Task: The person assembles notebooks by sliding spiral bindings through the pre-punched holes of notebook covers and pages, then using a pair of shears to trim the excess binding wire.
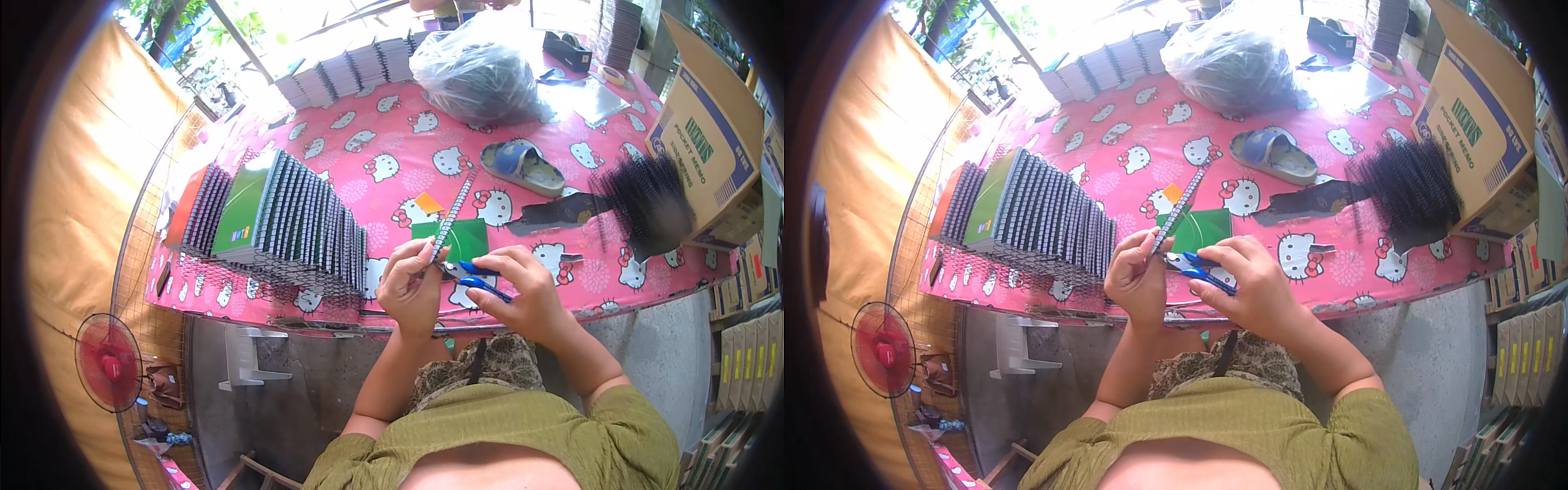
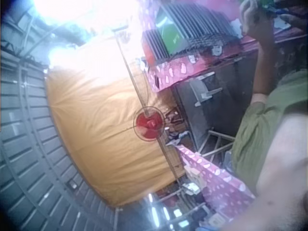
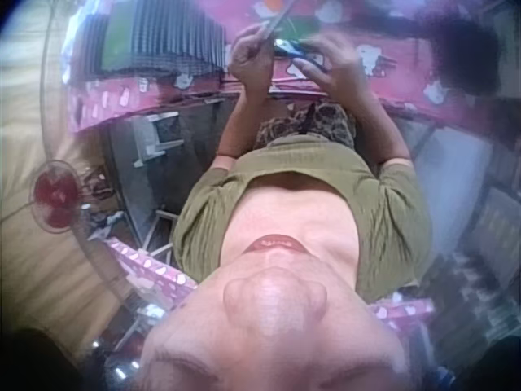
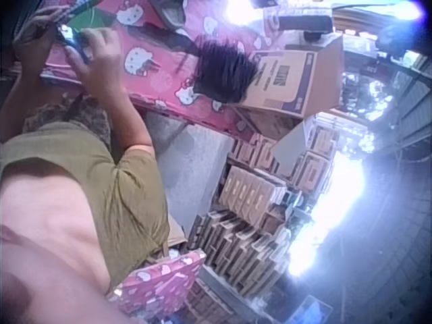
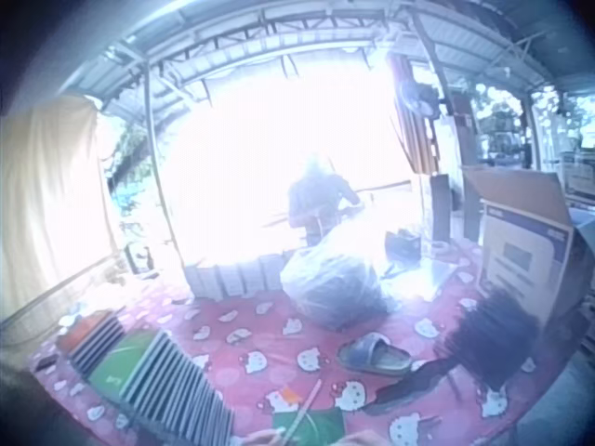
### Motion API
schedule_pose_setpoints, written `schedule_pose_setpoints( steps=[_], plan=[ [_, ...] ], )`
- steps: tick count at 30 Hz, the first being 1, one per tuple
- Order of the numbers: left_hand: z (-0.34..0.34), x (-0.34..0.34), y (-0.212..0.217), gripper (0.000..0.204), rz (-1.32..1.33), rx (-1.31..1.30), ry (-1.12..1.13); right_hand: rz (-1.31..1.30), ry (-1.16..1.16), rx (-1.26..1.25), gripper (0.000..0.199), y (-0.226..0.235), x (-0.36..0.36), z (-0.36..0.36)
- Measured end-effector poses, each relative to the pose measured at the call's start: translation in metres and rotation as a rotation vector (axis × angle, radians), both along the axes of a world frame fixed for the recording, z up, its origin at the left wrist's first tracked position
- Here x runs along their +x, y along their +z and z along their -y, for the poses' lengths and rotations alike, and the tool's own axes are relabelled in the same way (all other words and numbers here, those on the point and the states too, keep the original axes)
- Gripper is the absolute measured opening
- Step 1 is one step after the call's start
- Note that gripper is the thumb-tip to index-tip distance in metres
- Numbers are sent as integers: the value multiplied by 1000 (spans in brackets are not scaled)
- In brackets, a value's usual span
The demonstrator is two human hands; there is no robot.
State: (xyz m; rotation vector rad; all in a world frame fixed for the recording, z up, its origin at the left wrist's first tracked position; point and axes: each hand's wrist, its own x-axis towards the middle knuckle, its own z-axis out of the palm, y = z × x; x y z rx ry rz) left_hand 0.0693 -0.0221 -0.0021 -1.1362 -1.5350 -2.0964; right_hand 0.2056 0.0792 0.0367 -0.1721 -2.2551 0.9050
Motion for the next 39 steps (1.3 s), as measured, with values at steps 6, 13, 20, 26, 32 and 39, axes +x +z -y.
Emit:
schedule_pose_setpoints(
  steps=[6, 13, 20, 26, 32, 39],
  plan=[
    [2, -8, 2, 26, -228, 16, 37, 345, 454, -1156, 34, -12, 1, -13],
    [12, -17, 9, 26, -92, -5, 53, 507, -360, -5, 51, -60, 47, -52],
    [28, -12, 39, 29, -120, -386, -60, 81, -65, 289, 70, 5, -6, -25],
    [115, -23, 107, 22, -295, -133, 302, -433, 572, 208, 54, 92, -96, -1],
    [134, -129, 113, 69, 199, 132, 379, -285, 435, -512, 51, 129, -248, 18],
    [109, -152, 99, 61, 183, 94, 627, -361, 356, -370, 36, 83, -284, 49]
  ],
)
